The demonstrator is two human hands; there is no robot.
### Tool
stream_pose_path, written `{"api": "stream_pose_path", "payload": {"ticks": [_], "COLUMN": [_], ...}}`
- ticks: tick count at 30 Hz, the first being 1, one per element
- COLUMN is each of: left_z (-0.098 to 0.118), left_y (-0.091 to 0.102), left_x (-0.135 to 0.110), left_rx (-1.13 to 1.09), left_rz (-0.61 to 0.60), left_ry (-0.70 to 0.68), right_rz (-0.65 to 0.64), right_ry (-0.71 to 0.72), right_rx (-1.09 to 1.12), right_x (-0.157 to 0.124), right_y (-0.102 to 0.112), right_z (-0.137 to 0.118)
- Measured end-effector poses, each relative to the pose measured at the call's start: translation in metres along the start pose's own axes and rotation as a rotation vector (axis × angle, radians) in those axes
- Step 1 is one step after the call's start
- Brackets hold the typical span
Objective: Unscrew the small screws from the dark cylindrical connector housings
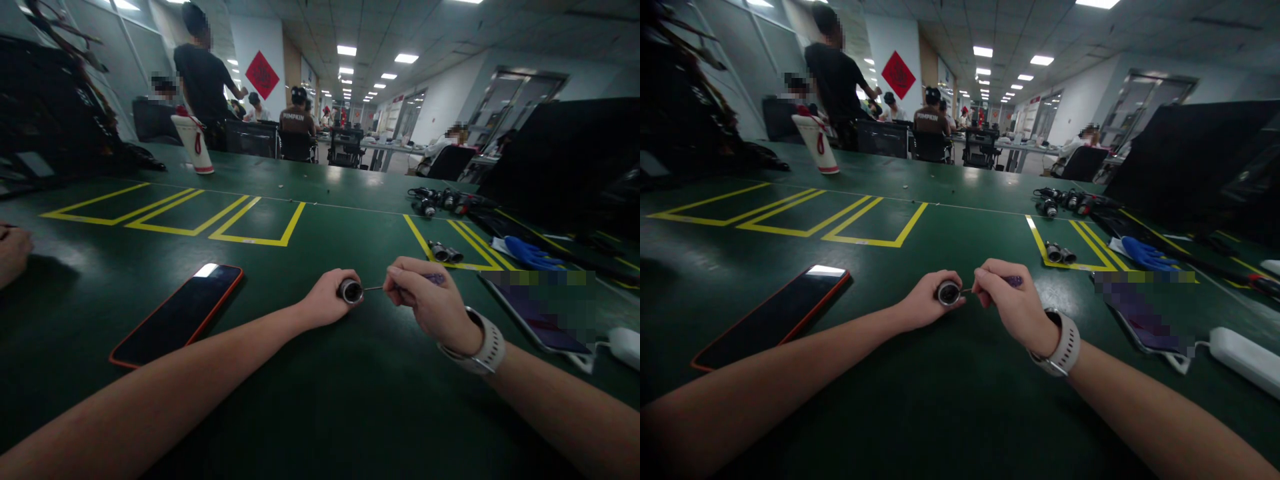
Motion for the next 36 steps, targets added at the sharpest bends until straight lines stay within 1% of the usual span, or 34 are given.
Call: {"api": "stream_pose_path", "payload": {"ticks": [4, 6, 8, 13, 16, 18, 23, 27, 29, 32, 34, 36], "left_z": [0.000, 0.000, -0.001, -0.003, -0.003, -0.003, -0.001, 0.000, -0.001, -0.002, -0.004, -0.005], "left_y": [0.000, 0.000, 0.000, -0.002, -0.003, -0.003, -0.001, -0.001, -0.001, -0.001, -0.001, 0.000], "left_x": [0.000, 0.001, 0.001, 0.001, 0.000, 0.000, 0.000, 0.000, 0.000, 0.001, 0.001, 0.001], "left_rx": [-0.054, -0.067, -0.062, 0.003, 0.019, 0.020, 0.004, -0.073, -0.118, -0.171, -0.194, -0.215], "left_rz": [-0.004, -0.005, -0.005, 0.001, 0.000, -0.006, -0.011, -0.019, -0.019, -0.016, -0.006, 0.006], "left_ry": [0.010, 0.011, 0.011, 0.009, 0.002, 0.005, 0.008, 0.004, 0.011, 0.030, 0.042, 0.048], "right_rz": [0.059, 0.078, 0.077, -0.008, -0.051, -0.051, 0.001, 0.064, 0.087, 0.103, 0.099, 0.074], "right_ry": [-0.079, -0.084, -0.037, 0.130, 0.159, 0.111, -0.042, -0.144, -0.167, -0.115, -0.024, 0.081], "right_rx": [0.137, 0.144, 0.084, -0.238, -0.305, -0.254, 0.018, 0.167, 0.208, 0.201, 0.126, -0.001], "right_x": [0.000, 0.000, -0.001, -0.007, -0.009, -0.007, 0.001, 0.001, 0.001, 0.000, -0.001, -0.004], "right_y": [0.005, 0.006, 0.006, -0.006, -0.011, -0.009, 0.000, 0.003, 0.003, 0.005, 0.007, 0.005], "right_z": [0.013, 0.014, 0.007, -0.020, -0.025, -0.020, 0.001, 0.014, 0.017, 0.015, 0.006, -0.006]}}
Point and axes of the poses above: each hand's wrist, its own x-axis towards the middle knuckle, its own y-axis out of the back of the hand, z = x × y, the point moved 10 cm from there along x, towards the middle knuckle
